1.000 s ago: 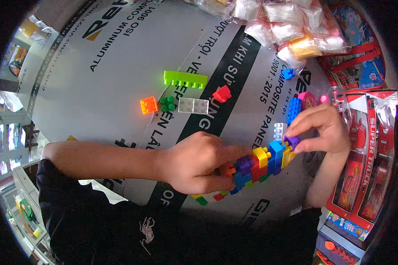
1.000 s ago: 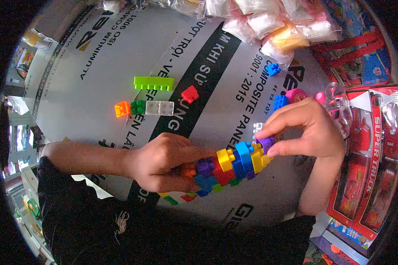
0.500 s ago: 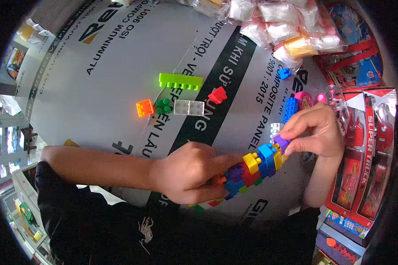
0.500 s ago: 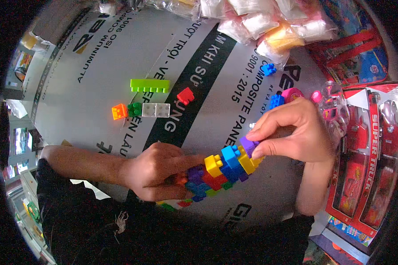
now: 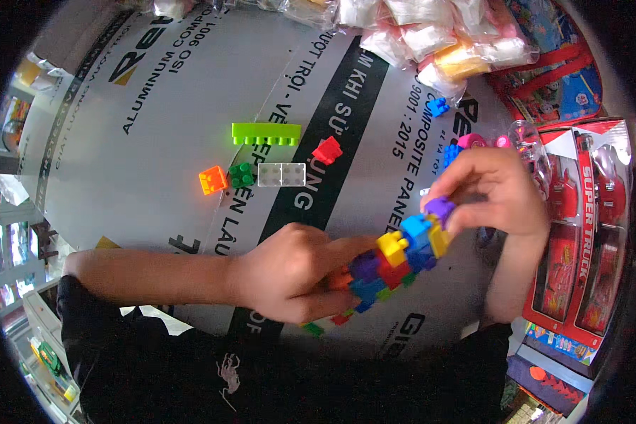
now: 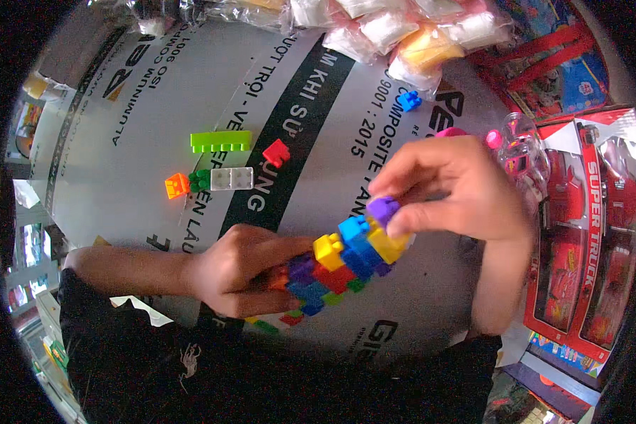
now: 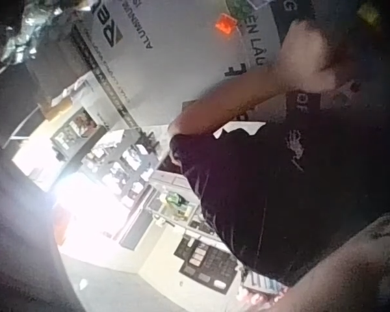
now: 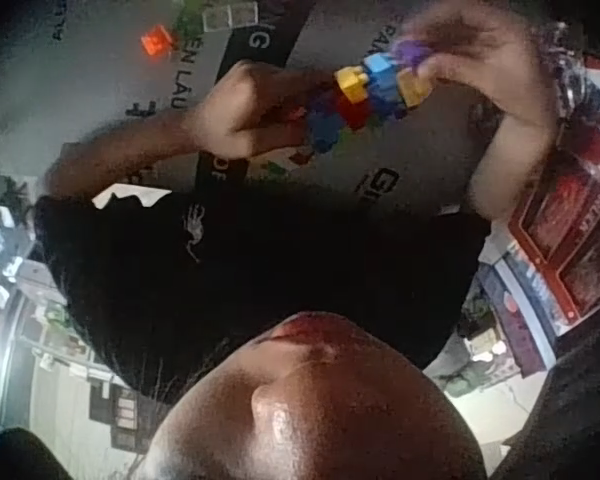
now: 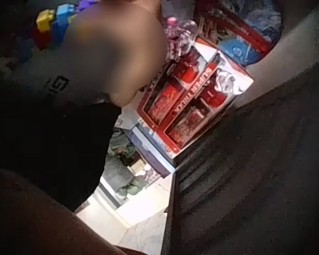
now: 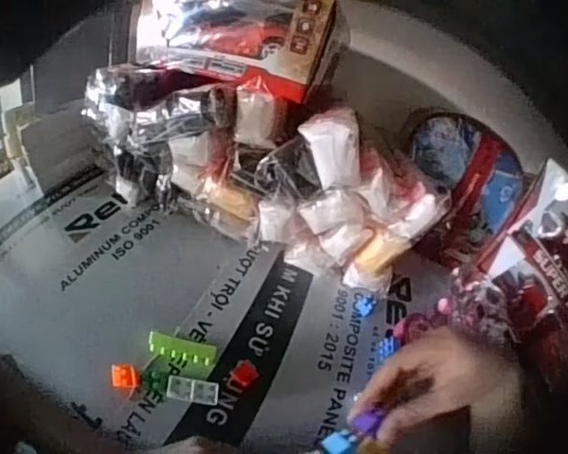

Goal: Assemble interlocking colorful plastic toy bricks into a single structure.

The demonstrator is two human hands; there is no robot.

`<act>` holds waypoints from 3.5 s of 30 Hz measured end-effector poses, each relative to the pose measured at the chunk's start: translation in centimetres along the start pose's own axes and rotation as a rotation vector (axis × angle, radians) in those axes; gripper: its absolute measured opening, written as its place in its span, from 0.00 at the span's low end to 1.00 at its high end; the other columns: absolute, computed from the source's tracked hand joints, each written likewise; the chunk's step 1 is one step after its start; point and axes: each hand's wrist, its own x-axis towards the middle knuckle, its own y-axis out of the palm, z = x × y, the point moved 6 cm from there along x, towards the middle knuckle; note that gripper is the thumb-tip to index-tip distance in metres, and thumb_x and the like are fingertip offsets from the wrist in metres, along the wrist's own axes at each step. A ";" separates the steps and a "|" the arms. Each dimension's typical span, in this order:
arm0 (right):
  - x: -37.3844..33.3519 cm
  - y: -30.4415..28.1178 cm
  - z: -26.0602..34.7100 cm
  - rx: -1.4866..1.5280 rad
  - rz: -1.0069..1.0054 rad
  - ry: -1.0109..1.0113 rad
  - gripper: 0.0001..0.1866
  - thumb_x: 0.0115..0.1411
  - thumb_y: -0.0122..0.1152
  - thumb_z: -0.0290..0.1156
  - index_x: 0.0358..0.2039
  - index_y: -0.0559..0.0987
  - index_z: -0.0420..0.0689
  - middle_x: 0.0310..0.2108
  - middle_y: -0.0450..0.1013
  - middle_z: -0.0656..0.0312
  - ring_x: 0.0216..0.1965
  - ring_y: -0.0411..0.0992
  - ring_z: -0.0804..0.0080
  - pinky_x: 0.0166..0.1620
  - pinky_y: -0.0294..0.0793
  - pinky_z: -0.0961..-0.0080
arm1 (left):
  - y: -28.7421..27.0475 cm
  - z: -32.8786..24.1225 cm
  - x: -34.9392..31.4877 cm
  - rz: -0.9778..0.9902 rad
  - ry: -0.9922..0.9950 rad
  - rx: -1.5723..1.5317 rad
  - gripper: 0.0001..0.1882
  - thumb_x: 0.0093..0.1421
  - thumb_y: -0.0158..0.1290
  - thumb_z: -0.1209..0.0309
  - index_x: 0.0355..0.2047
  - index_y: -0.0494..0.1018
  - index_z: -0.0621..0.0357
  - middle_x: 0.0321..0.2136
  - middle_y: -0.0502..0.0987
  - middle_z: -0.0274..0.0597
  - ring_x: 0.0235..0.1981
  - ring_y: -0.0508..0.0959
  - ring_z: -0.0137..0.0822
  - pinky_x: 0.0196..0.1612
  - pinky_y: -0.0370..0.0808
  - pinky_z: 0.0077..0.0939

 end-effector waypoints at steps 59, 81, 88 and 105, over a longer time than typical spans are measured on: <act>-11.9 7.6 -8.3 0.291 -0.853 -0.233 0.10 0.48 0.62 0.15 0.31 0.72 0.37 0.38 0.69 0.55 0.40 0.70 0.73 0.43 0.71 0.78 | 1.9 -1.0 1.3 0.274 0.075 0.152 0.29 0.43 0.61 0.63 0.39 0.69 0.77 0.16 0.72 0.43 0.16 0.72 0.37 0.25 0.66 0.29; -7.5 4.0 -1.4 -0.864 -0.643 -0.496 0.12 0.48 0.61 0.21 0.35 0.76 0.41 0.34 0.69 0.57 0.34 0.70 0.70 0.34 0.71 0.77 | -0.1 -1.3 2.3 -0.047 0.274 0.255 0.19 0.47 0.60 0.69 0.39 0.68 0.55 0.36 0.76 0.42 0.35 0.76 0.39 0.40 0.68 0.33; -3.7 2.9 -4.3 -0.765 -0.536 -0.120 0.14 0.43 0.64 0.24 0.33 0.73 0.40 0.36 0.67 0.55 0.36 0.70 0.58 0.38 0.71 0.68 | -0.3 -1.4 2.2 -0.048 0.242 0.165 0.19 0.46 0.58 0.75 0.40 0.70 0.59 0.35 0.75 0.41 0.33 0.75 0.42 0.38 0.69 0.32; -5.5 1.1 -2.4 0.125 -0.441 -0.212 0.19 0.62 0.42 0.28 0.52 0.66 0.34 0.47 0.70 0.50 0.50 0.67 0.68 0.54 0.63 0.75 | 0.4 0.4 1.5 0.081 -0.036 0.007 0.29 0.48 0.58 0.69 0.48 0.63 0.74 0.25 0.74 0.51 0.23 0.77 0.41 0.29 0.73 0.29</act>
